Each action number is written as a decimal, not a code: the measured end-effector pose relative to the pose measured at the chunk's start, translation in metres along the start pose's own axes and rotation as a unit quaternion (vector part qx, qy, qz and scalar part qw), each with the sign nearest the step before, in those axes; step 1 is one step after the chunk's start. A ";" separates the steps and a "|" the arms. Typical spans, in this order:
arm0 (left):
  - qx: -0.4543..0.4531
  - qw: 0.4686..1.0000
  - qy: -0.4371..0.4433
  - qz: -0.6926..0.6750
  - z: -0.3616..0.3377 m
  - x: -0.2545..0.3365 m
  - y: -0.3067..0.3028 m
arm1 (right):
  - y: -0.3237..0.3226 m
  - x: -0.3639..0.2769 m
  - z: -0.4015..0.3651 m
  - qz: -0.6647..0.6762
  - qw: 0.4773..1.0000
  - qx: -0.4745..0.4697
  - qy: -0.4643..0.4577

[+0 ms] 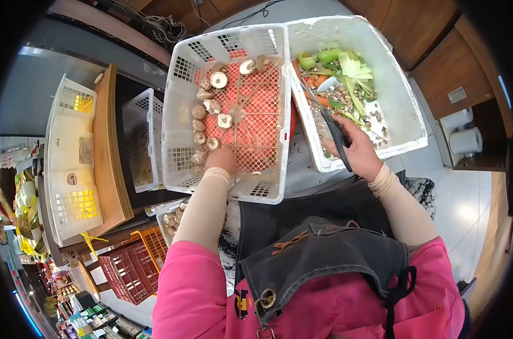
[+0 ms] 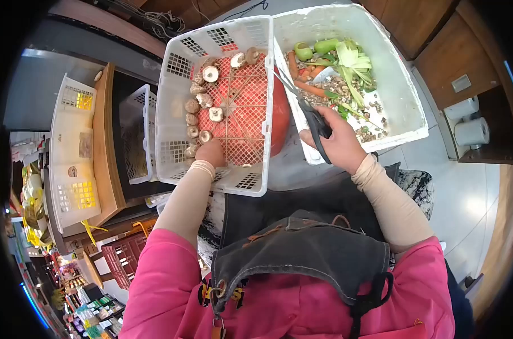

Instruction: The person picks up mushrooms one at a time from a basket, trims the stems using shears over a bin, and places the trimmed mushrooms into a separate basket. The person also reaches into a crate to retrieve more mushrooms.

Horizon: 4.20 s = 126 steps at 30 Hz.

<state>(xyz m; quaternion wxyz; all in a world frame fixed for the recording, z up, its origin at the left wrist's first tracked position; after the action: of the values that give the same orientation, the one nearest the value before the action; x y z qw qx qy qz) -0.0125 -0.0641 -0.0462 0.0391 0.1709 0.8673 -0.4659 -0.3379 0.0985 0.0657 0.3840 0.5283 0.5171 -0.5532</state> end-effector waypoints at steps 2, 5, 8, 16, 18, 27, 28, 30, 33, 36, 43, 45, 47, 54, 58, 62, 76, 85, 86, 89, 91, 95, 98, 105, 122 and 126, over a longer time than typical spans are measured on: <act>0.025 1.000 0.004 -0.001 0.002 -0.011 0.004 | 0.006 0.001 -0.002 0.003 1.000 0.000 0.003; 0.046 0.998 0.032 0.002 0.023 -0.004 0.009 | -0.007 -0.006 -0.001 -0.026 0.998 0.014 -0.053; 0.115 0.990 0.025 -0.076 -0.010 0.006 -0.042 | -0.003 -0.015 -0.005 -0.049 0.998 -0.015 -0.037; -0.124 0.509 0.247 -0.815 -0.096 0.047 -0.094 | 0.032 -0.013 -0.024 -0.059 0.987 -0.115 -0.099; -0.128 0.447 0.295 -0.835 -0.112 0.058 -0.096 | 0.036 -0.019 -0.028 -0.038 0.987 -0.129 -0.093; -0.130 0.445 0.303 -0.832 -0.133 0.098 -0.095 | 0.027 -0.034 -0.041 -0.110 0.975 -0.103 -0.161; -0.129 0.445 0.310 -0.830 -0.131 0.102 -0.095 | 0.024 -0.034 -0.041 -0.119 0.976 -0.095 -0.156; -0.128 0.445 0.325 -0.825 -0.126 0.114 -0.099 | 0.018 -0.033 -0.043 -0.137 0.977 -0.077 -0.143; -0.142 0.457 0.321 -0.818 -0.117 0.135 -0.114 | 0.004 -0.027 -0.043 -0.151 0.982 -0.029 -0.113; -0.154 0.445 0.299 -0.830 -0.104 0.155 -0.123 | -0.007 -0.018 -0.048 -0.139 0.988 0.008 -0.068; -0.167 0.408 0.292 -0.849 -0.091 0.157 -0.115 | 0.001 0.002 -0.051 -0.075 0.997 -0.010 0.009; -0.175 0.395 0.295 -0.852 -0.093 0.154 -0.113 | 0.003 0.003 -0.050 -0.072 0.997 -0.016 0.027; -0.176 0.381 0.301 -0.856 -0.100 0.148 -0.113 | 0.002 -0.004 -0.050 -0.099 0.995 -0.026 0.018; -0.187 0.370 0.296 -0.860 -0.110 0.138 -0.107 | 0.003 -0.014 -0.051 -0.083 0.996 -0.013 -0.040; -0.207 0.384 0.315 -0.843 -0.119 0.149 -0.102 | 0.001 -0.025 -0.050 -0.124 0.989 0.000 -0.074; -0.196 0.393 0.308 -0.844 -0.118 0.160 -0.100 | 0.002 -0.014 -0.049 -0.139 0.989 -0.020 -0.051; -0.199 0.338 0.281 -0.876 -0.126 0.141 -0.094 | 0.000 0.018 -0.058 -0.016 0.998 0.052 0.035; 0.149 0.356 0.126 -0.914 -0.249 -0.175 -0.009 | -0.007 0.049 -0.039 0.030 0.995 0.070 0.070; 0.180 0.365 0.046 -0.912 -0.262 -0.209 0.027 | 0.000 0.048 -0.038 0.028 0.994 0.063 0.080; 0.220 0.467 -0.190 -0.835 -0.280 -0.288 0.163 | 0.020 0.051 -0.037 0.007 0.996 0.040 0.085; 0.205 0.623 -0.389 -0.647 -0.305 -0.291 0.211 | 0.028 0.051 -0.041 -0.007 0.996 0.035 0.087; 0.294 0.740 -0.298 -0.527 -0.271 -0.246 0.245 | 0.040 0.057 -0.045 0.014 0.994 0.043 0.099; 0.182 0.826 -0.136 -0.515 -0.191 -0.152 0.245 | 0.046 0.069 -0.040 0.041 0.988 0.064 0.132; -0.049 0.887 -0.158 -0.431 -0.075 -0.101 0.341 | 0.040 0.089 -0.041 0.035 0.977 0.091 0.189; -0.017 0.900 -0.178 -0.398 -0.017 -0.093 0.459 | 0.068 0.098 -0.023 -0.002 0.973 0.050 0.223; 0.007 0.924 -0.155 -0.349 -0.048 -0.106 0.386 | 0.073 0.099 -0.017 0.002 0.972 0.090 0.216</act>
<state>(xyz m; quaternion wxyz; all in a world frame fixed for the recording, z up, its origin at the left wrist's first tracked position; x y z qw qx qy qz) 0.2196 0.1437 -0.3017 0.0072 -0.2170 0.8519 -0.4765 -0.2787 0.1145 -0.0424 0.2153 0.6686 0.5351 -0.4694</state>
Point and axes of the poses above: each hand's wrist, its own z-axis towards the middle knuckle, its own y-axis out of the palm, x = y × z, the point moved 8 cm from there along z, towards the middle knuckle, and after that the axes turned 4 degrees about -y, right-handed, at the moved point
